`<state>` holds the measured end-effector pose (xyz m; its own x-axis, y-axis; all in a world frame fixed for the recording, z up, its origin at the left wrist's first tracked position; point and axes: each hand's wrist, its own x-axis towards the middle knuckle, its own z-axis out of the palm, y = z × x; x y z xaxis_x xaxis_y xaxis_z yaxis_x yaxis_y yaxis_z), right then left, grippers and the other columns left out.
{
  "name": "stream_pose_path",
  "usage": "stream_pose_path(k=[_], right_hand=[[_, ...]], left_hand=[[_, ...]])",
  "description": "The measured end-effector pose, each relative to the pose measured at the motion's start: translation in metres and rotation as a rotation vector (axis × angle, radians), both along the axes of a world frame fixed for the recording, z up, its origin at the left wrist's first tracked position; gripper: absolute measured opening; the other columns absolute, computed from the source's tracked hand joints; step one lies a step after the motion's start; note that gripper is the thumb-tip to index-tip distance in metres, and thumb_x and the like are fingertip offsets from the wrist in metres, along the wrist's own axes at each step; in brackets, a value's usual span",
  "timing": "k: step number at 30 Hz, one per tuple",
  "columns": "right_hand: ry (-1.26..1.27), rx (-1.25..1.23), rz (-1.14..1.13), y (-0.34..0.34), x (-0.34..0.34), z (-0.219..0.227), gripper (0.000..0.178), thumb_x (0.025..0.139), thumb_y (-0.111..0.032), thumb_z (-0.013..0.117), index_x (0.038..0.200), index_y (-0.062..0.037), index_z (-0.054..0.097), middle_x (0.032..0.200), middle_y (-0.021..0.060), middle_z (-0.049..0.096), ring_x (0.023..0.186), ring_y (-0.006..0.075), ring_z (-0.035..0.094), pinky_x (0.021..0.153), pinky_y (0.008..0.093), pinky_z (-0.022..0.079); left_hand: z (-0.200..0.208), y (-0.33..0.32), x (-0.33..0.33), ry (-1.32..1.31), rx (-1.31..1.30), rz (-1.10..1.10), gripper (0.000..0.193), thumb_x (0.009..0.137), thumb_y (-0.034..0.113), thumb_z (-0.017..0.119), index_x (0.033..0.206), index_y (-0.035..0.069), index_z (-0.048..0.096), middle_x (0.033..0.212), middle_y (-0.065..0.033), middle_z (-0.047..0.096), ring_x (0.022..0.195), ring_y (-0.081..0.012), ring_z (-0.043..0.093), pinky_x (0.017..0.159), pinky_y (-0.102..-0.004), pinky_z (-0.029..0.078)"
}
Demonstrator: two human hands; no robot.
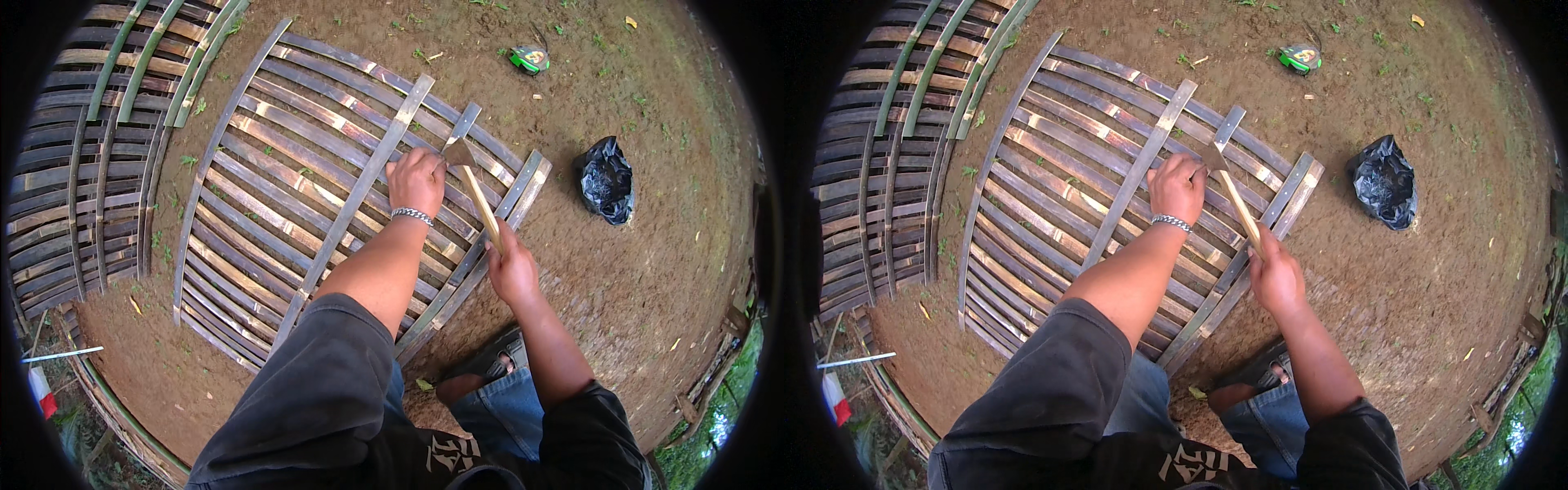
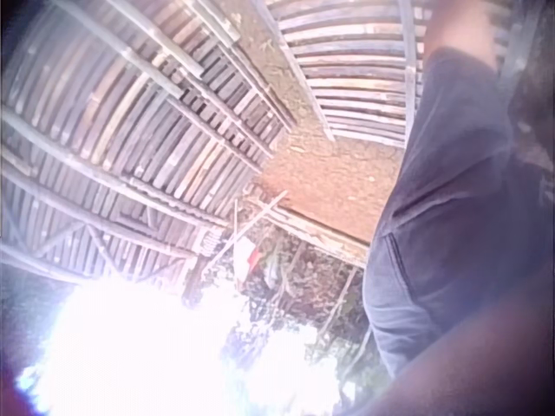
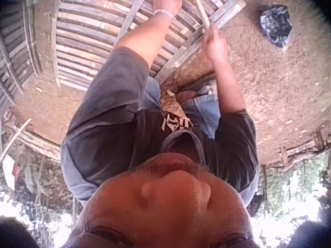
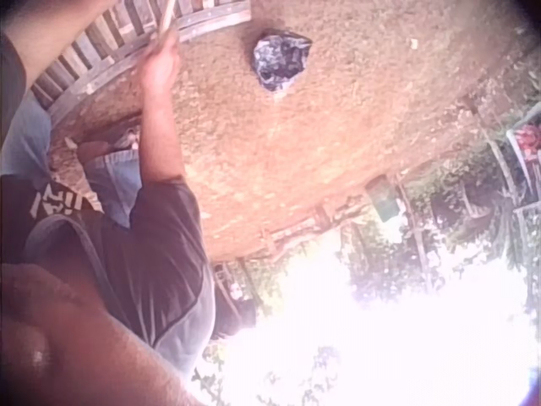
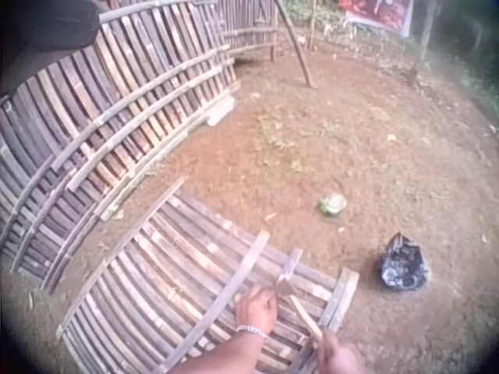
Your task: The person uses a hammer to drive nails into a wooden lattice structure lying on the ground. They repeatedly pick up nails from a black plastic bag and secure the wooden slats together.
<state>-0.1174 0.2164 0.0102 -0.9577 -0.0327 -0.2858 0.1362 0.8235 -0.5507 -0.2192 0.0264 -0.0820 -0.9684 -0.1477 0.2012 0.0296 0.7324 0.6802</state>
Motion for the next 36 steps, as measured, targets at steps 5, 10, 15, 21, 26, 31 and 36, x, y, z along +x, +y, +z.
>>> stream_pose_path(k=[5, 10, 15, 21, 26, 31, 36], right_hand=[[0.183, -0.08, -0.037, -0.002, -0.002, 0.003, 0.052, 0.094, -0.011, 0.063, 0.144, -0.0119, 0.049, 0.122, 0.0282, 0.065, 0.107, 0.048, 0.066, 0.09, 0.0509, 0.055], [-0.011, 0.054, -0.019, 0.006, -0.006, -0.004, 0.055, 0.094, -0.01, 0.064, 0.146, -0.0132, 0.047, 0.122, 0.0273, 0.066, 0.106, 0.0474, 0.067, 0.089, 0.0509, 0.056], [0.221, -0.05, 0.016, 0.009, 0.001, -0.002, 0.055, 0.094, -0.009, 0.064, 0.146, -0.0139, 0.047, 0.119, 0.0269, 0.066, 0.106, 0.0468, 0.067, 0.087, 0.0507, 0.057], [0.04, 0.053, 0.065, 0.005, -0.007, -0.005, 0.054, 0.094, -0.009, 0.065, 0.145, -0.0141, 0.049, 0.118, 0.0258, 0.067, 0.105, 0.0463, 0.067, 0.086, 0.0507, 0.057], [0.04, 0.026, 0.036, 0.005, -0.005, -0.002, 0.054, 0.094, -0.01, 0.065, 0.145, -0.014, 0.049, 0.12, 0.025, 0.066, 0.107, 0.0459, 0.066, 0.089, 0.0492, 0.057], [0.118, -0.003, 0.016, 0.008, -0.004, -0.004, 0.055, 0.094, -0.01, 0.065, 0.146, -0.0133, 0.049, 0.125, 0.0251, 0.065, 0.112, 0.0455, 0.065, 0.091, 0.0483, 0.056], [-0.065, 0.064, 0.054, 0.004, -0.013, 0.002, 0.052, 0.093, -0.004, 0.065, 0.143, -0.0046, 0.05, 0.123, 0.0308, 0.064, 0.112, 0.049, 0.065, 0.092, 0.0492, 0.055]], left_hand=[[0.002, 0.003, 0.0, 0.004, 0.006, 0.008, 0.005, 0.084, 0.017, 0.074, 0.086, 0.012, 0.074, 0.096, -0.0015, 0.069, 0.095, -0.0233, 0.065, 0.084, -0.0409, 0.041], [-0.001, -0.002, -0.002, -0.023, -0.024, 0.006, 0.005, 0.085, 0.017, 0.073, 0.087, 0.013, 0.074, 0.098, -0.0009, 0.07, 0.097, -0.0227, 0.066, 0.085, -0.04, 0.041], [0.001, 0.0, 0.0, -0.051, -0.008, -0.007, 0.006, 0.085, 0.017, 0.073, 0.087, 0.012, 0.074, 0.099, -0.0019, 0.07, 0.098, -0.0237, 0.066, 0.085, -0.0411, 0.041], [0.0, 0.001, -0.001, -0.037, -0.025, 0.004, 0.005, 0.085, 0.018, 0.073, 0.087, 0.013, 0.074, 0.099, -0.0018, 0.069, 0.097, -0.0233, 0.066, 0.085, -0.0414, 0.041], [-0.003, 0.001, -0.002, -0.022, -0.002, 0.003, 0.004, 0.085, 0.018, 0.073, 0.086, 0.015, 0.074, 0.098, -0.0014, 0.069, 0.096, -0.0234, 0.066, 0.084, -0.0412, 0.041], [0.0, 0.003, 0.002, -0.014, 0.003, 0.016, 0.003, 0.084, 0.017, 0.074, 0.083, 0.014, 0.073, 0.097, -0.0009, 0.069, 0.095, -0.0236, 0.065, 0.083, -0.0414, 0.041], [0.0, 0.0, -0.003, -0.029, -0.012, 0.012, 0.004, 0.084, 0.017, 0.074, 0.084, 0.014, 0.073, 0.098, -0.0011, 0.069, 0.096, -0.0234, 0.066, 0.084, -0.0413, 0.041]])
